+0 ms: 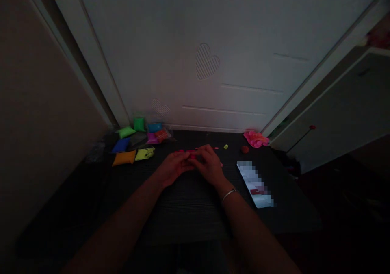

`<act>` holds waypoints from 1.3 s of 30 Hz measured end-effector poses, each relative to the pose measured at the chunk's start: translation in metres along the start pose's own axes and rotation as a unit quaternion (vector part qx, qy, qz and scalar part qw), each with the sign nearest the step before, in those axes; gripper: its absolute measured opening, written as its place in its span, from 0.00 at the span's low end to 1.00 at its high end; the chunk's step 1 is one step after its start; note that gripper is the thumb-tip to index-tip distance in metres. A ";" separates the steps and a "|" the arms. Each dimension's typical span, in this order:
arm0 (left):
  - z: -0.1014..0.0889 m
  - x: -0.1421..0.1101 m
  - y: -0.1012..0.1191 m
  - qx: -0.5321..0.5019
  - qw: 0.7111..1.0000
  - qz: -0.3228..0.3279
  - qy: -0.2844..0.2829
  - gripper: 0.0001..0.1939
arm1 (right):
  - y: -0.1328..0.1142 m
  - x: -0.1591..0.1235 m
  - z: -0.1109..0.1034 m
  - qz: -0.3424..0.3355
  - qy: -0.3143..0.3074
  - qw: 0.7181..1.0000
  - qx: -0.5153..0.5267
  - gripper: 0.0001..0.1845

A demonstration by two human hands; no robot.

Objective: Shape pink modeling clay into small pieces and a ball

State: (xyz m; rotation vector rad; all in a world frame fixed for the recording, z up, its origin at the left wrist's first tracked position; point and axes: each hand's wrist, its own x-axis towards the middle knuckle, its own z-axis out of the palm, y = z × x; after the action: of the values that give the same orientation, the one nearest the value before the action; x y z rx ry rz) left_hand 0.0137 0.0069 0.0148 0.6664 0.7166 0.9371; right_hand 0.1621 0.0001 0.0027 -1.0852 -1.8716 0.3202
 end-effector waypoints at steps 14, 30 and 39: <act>-0.002 0.002 -0.001 0.070 0.997 0.000 -0.040 0.07 | 0.000 0.000 -0.001 -0.011 -0.028 0.999 -0.022 0.08; -0.002 0.002 -0.001 0.077 0.997 0.007 -0.018 0.06 | -0.002 0.000 -0.001 -0.007 -0.034 0.999 -0.016 0.11; -0.003 0.003 -0.002 0.074 0.997 0.019 -0.005 0.06 | -0.001 0.000 -0.001 -0.013 -0.031 0.999 0.001 0.11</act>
State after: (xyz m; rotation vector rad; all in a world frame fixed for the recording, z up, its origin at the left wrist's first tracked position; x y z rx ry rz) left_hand 0.0136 0.0088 0.0105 0.8171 0.7733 0.9203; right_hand 0.1622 -0.0007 0.0042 -1.0598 -1.9380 0.3432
